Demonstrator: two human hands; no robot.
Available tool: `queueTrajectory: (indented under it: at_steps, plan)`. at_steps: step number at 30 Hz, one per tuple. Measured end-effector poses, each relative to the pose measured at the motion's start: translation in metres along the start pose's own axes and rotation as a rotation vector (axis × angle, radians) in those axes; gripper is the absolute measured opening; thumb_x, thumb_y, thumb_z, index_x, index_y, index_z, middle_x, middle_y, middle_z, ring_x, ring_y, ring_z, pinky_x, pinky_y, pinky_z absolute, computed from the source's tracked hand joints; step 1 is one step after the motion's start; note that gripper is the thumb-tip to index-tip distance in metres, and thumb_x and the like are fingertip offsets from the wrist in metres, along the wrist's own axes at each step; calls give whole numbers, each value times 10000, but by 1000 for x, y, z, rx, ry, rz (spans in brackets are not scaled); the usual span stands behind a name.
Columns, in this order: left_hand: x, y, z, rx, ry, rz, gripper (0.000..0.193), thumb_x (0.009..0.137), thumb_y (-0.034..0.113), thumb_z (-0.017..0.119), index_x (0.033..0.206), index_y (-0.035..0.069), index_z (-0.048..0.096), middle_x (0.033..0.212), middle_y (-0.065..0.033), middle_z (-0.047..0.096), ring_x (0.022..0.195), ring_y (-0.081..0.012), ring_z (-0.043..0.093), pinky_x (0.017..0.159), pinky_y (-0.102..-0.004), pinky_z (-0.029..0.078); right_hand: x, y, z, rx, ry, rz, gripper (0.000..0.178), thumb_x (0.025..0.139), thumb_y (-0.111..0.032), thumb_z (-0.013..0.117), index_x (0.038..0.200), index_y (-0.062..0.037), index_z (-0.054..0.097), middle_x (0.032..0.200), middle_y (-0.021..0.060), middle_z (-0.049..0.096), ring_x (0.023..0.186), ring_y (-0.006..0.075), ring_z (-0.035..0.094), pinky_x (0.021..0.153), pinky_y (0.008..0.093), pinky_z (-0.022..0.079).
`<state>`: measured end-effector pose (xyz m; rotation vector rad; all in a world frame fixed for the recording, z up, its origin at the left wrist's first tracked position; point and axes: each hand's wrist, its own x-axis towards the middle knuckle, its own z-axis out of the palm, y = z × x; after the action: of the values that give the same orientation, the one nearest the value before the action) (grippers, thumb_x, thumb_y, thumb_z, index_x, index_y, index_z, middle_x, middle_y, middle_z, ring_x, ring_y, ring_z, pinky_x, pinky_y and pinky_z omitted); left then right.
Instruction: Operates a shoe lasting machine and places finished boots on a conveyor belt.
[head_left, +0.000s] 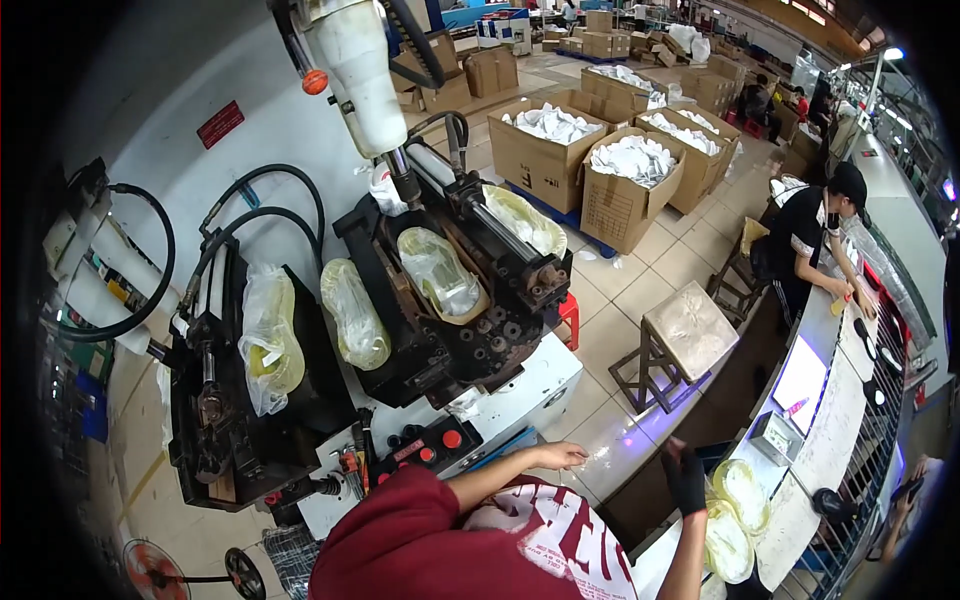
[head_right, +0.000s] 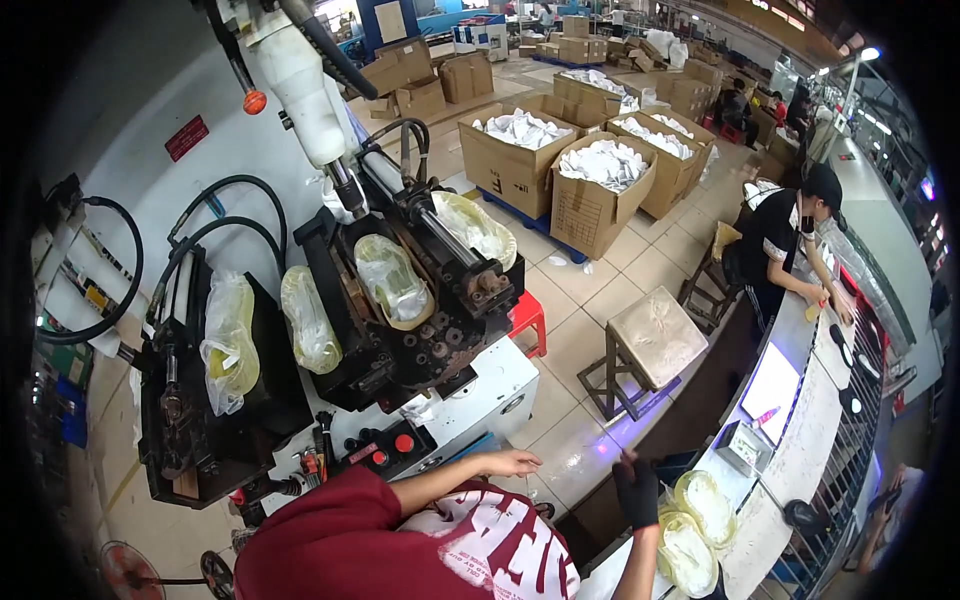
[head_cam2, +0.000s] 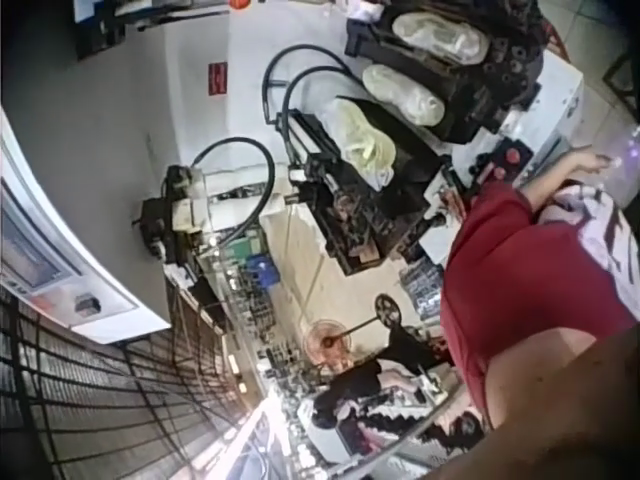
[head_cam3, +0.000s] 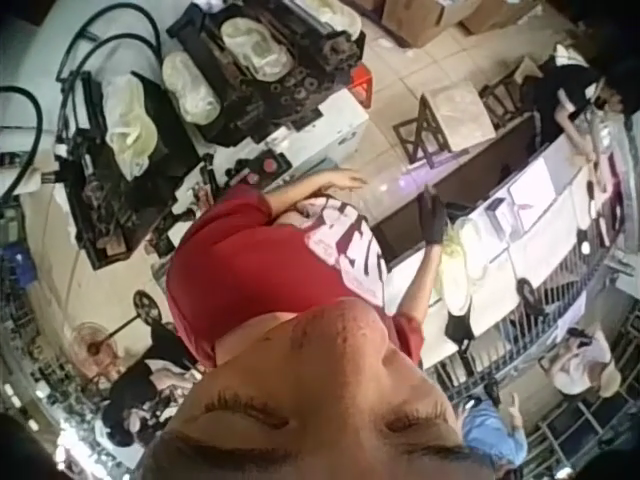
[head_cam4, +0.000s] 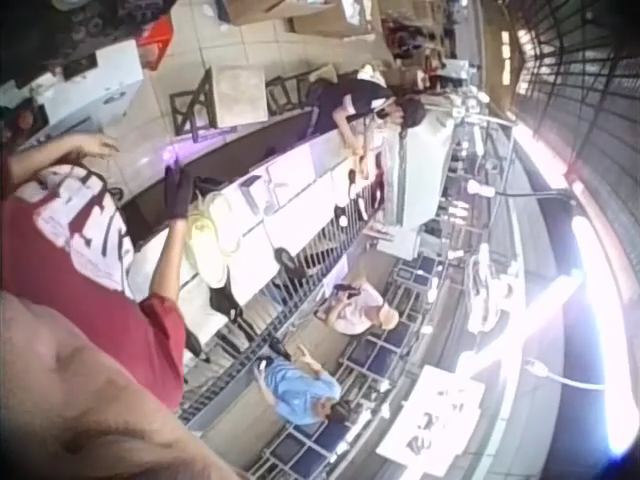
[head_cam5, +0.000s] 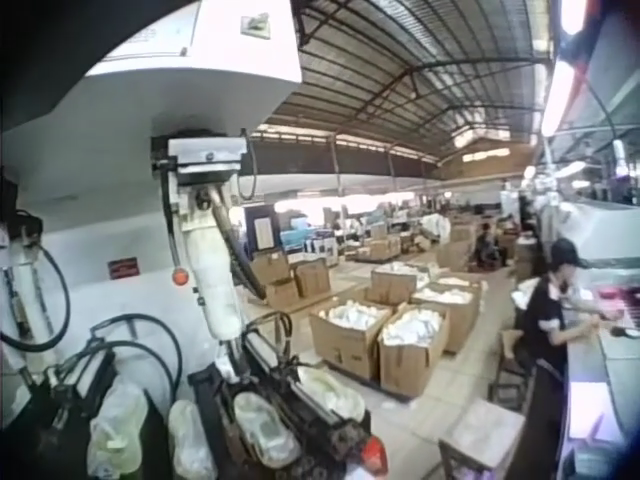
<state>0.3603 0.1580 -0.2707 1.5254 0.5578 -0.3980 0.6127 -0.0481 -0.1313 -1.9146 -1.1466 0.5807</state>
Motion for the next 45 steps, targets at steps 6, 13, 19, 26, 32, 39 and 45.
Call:
queueTrajectory:
  at_steps: [6,13,19,26,32,39,45]
  plan:
    - [-145,37,5,-362,257,193,478,1029,261,560,1452,55,474,1322,-96,603,1193,-164,567,1011,-332,454,169,-117,50,77,-92,-484,375,920,-159,677,1266,-24,622,1102,157,693,1017,280,668,889,350,519]
    - [-281,186,-72,-35,946,492,292,1009,123,593,1284,35,632,1147,-74,702,1054,-127,639,919,-294,513,258,-169,112,173,-79,-617,466,903,-63,657,1358,-72,553,1238,151,628,1168,289,602,958,375,486]
    - [-289,189,-226,698,1197,79,304,910,171,642,1179,30,664,1073,-155,726,971,-280,709,873,-385,548,354,-220,160,-98,-181,-936,614,777,15,649,1370,-101,545,1442,236,474,1272,414,493,1046,434,431]
    - [-231,161,-293,706,694,-354,410,913,337,627,1249,103,657,1177,-140,698,1067,-291,655,918,-401,501,422,-185,188,-337,-290,-1055,456,727,-40,740,1174,-26,652,1302,224,603,1174,399,585,1011,434,475]
    - [-241,171,-302,690,522,-336,396,898,336,633,1196,79,679,1078,-126,710,973,-283,657,851,-398,502,414,-222,132,150,-287,-804,282,833,-142,776,1006,48,660,941,174,666,879,257,650,764,361,512]
    - [-244,148,-276,793,862,-125,366,888,283,613,1082,-27,633,916,-212,680,884,-376,660,825,-464,499,323,-295,13,130,-343,-862,189,842,-15,724,1017,-3,652,882,64,631,752,119,620,637,252,495]
    - [-242,155,-274,856,821,-203,366,896,278,620,1063,-47,603,939,-243,666,935,-407,652,831,-492,498,302,-310,-20,172,-469,-799,194,852,-17,719,1035,1,657,930,65,644,823,138,641,698,264,518]
